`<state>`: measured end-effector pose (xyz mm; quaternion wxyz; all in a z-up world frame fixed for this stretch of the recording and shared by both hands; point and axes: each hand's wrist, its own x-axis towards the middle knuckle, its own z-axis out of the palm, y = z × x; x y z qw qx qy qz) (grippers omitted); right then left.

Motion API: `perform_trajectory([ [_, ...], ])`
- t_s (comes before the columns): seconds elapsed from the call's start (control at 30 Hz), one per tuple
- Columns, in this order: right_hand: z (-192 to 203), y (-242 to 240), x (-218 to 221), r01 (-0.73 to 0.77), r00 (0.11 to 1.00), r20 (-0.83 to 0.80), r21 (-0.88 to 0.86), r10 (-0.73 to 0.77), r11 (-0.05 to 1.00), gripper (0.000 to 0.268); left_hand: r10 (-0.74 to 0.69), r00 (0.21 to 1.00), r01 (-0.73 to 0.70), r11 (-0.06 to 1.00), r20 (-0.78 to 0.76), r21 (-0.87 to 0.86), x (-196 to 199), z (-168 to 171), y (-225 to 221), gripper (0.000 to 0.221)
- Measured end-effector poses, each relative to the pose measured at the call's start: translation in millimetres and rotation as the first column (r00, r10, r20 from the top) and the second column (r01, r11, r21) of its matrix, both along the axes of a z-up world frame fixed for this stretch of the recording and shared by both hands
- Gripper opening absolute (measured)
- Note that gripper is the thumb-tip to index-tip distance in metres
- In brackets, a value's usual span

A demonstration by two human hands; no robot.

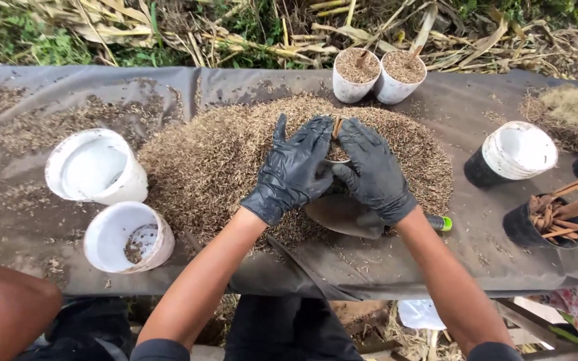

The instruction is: Filling small plastic pots with a soil and seed mixture using hands and a hand trowel on an outdoor work surface.

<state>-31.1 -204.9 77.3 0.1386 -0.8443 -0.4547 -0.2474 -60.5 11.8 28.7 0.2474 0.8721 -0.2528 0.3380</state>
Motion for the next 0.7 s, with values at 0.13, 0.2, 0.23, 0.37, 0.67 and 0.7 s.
perform_trajectory([
  [0.13, 4.3, 4.2, 24.7, -0.068, 0.991, -0.104, 0.112, 0.08, 0.991, 0.073, 0.17, 0.98, -0.154, 0.977, -0.1, 0.148, -13.9, 7.9, 1.1, 0.087],
  [0.2, 55.6, 21.4, 3.0, -0.139, 0.988, -0.052, 0.056, 0.142, 0.989, 0.073, 0.026, 0.98, -0.041, 0.997, -0.199, -0.072, -13.6, 8.4, -0.5, 0.083],
  [0.23, 41.5, 18.4, 9.7, -0.138, 0.989, -0.048, 0.059, 0.141, 0.989, 0.073, 0.025, 0.98, -0.04, 0.997, -0.196, -0.068, -6.5, 4.9, -1.1, 0.083],
  [0.37, 9.5, 10.1, 24.2, -0.064, 0.997, -0.045, -0.03, 0.063, 0.997, 0.075, 0.108, 0.994, -0.106, 0.987, -0.003, 0.122, 19.0, -10.0, 0.8, 0.106],
  [0.67, -9.5, 2.3, 38.8, -0.101, 0.992, -0.075, 0.041, 0.104, 0.994, 0.085, 0.342, 0.93, -0.343, 0.939, -0.137, 0.011, -34.8, 92.4, -34.7, 0.075],
  [0.7, 0.4, 4.8, 31.1, -0.134, 0.979, -0.143, 0.082, 0.145, 0.988, 0.087, 0.331, 0.934, -0.337, 0.941, -0.136, -0.021, -35.6, 92.2, -33.9, 0.075],
])
